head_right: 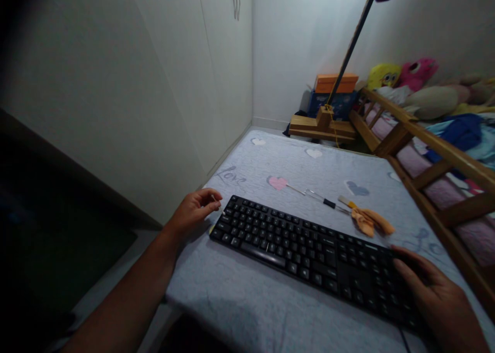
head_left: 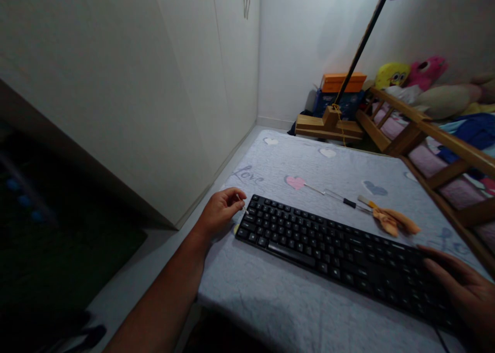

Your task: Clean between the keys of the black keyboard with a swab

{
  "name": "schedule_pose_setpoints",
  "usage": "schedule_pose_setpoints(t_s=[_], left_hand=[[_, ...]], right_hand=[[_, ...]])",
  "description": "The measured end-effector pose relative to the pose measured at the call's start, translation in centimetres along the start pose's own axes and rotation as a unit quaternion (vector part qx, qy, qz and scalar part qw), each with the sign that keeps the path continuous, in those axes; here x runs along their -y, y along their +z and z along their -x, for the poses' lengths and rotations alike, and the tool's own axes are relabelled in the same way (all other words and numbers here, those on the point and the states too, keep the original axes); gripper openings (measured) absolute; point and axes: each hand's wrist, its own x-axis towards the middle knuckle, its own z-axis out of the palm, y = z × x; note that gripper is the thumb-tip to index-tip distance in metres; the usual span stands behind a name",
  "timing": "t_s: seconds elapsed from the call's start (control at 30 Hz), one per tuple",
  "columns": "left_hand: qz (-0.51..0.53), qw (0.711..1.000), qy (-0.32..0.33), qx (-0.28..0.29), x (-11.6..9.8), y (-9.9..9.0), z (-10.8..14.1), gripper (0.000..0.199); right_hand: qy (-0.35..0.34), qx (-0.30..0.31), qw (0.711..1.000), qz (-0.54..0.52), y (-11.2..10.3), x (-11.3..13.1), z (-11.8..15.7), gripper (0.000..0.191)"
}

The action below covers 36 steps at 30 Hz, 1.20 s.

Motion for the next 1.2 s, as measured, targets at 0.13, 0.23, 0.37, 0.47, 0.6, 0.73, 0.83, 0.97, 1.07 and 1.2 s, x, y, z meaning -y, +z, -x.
schedule_pose_setpoints(t_s=[0.13,0.23,0.37,0.47,0.6,0.73,0.83,0.97,1.07,1.2], left_hand=[[0.024,1.000,-0.010,0.012,-0.1,0.2,0.0,0.012],[0.038,0.999,-0.013,0.022,-0.1,0.5,0.0,0.011],[0.056,0.998,-0.016,0.032,-0.2,0.8,0.1,0.013],[0.070,0.997,-0.021,0.038,-0.4,1.0,0.2,0.013],[0.067,0.997,-0.018,0.035,-0.4,1.1,0.3,0.011],[0.037,0.999,-0.009,0.030,-0.3,0.8,0.1,0.012],[0.012,1.000,-0.007,0.010,-0.2,0.5,-0.1,0.012],[-0.011,1.000,-0.007,-0.013,-0.1,0.2,-0.2,0.013],[-0.017,1.000,-0.009,-0.020,-0.1,0.2,-0.2,0.014],[-0.027,0.999,-0.006,-0.031,0.1,0.1,-0.2,0.014]], right_hand=[[0.100,0.064,0.992,-0.051,-0.2,0.1,-0.1,0.045],[0.118,0.073,0.989,-0.048,-0.3,0.1,-0.1,0.046],[0.107,0.071,0.990,-0.052,-0.3,0.3,-0.2,0.047],[0.108,0.080,0.990,-0.047,-0.5,0.9,-0.1,0.053],[0.145,0.098,0.984,-0.043,-0.7,1.7,0.1,0.064],[0.156,0.097,0.982,-0.039,-0.9,2.1,0.2,0.064],[0.147,0.089,0.984,-0.036,-0.9,2.2,0.2,0.063],[0.149,0.092,0.984,-0.037,-0.7,2.1,0.2,0.067],[0.144,0.095,0.984,-0.038,-0.7,1.8,0.2,0.066],[0.140,0.096,0.984,-0.045,-0.6,1.4,0.2,0.065]])
